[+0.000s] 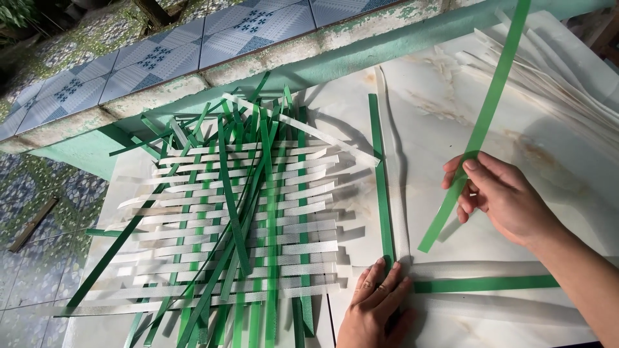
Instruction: Weaving green and white plastic strips together on a table to create a mat.
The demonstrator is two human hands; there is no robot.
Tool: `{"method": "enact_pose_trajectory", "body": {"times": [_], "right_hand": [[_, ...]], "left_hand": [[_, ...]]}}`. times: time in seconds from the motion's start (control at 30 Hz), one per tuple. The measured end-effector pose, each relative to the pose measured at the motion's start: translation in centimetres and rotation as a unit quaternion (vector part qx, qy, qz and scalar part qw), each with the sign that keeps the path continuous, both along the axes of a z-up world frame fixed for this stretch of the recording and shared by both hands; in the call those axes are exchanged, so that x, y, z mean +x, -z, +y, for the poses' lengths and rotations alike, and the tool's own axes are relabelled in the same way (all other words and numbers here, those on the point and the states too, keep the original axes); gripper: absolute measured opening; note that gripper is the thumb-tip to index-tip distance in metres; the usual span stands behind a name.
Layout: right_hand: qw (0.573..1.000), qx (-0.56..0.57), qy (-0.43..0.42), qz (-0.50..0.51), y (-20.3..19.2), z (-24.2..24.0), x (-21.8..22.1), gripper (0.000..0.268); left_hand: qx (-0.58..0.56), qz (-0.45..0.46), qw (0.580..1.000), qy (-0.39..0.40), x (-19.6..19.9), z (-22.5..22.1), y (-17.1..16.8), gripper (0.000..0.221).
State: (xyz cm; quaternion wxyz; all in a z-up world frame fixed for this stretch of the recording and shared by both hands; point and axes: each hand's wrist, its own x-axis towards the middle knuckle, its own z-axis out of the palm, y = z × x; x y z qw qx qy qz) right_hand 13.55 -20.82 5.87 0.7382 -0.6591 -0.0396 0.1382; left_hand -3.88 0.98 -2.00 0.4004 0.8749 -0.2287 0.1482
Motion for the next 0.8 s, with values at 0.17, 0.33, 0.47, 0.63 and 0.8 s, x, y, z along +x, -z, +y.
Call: {"method": "enact_pose_trajectory", "body": {"times": [0.17,0.33,0.47,0.63,0.8], "right_hand": [[0.995,-0.041,-0.031,0.083,0.8,1.1,-0.2,0.031],[0.99,-0.126,-0.059,0.017,0.2,1.1,-0.1,0.032],[0.985,-0.159,-0.063,0.002,-1.1,1.1,0.0,0.03],[0.986,-0.147,-0.079,0.029,-0.8,0.8,1.0,0.031],[0.984,-0.128,-0.09,0.081,0.4,1.0,1.1,0.028]], "left_hand": [[-0.002,-0.005,1.0,-0.006,0.0,0.0,0.1,0.041],[0.006,-0.001,1.0,-0.008,-0.1,-0.1,0.6,0.041],[0.002,-0.009,1.0,-0.004,0.0,0.0,0.4,0.04],[0.023,-0.022,0.999,-0.014,0.0,-0.3,0.9,0.039],[0.046,-0.03,0.998,-0.03,-0.1,-0.6,1.2,0.04]]}}
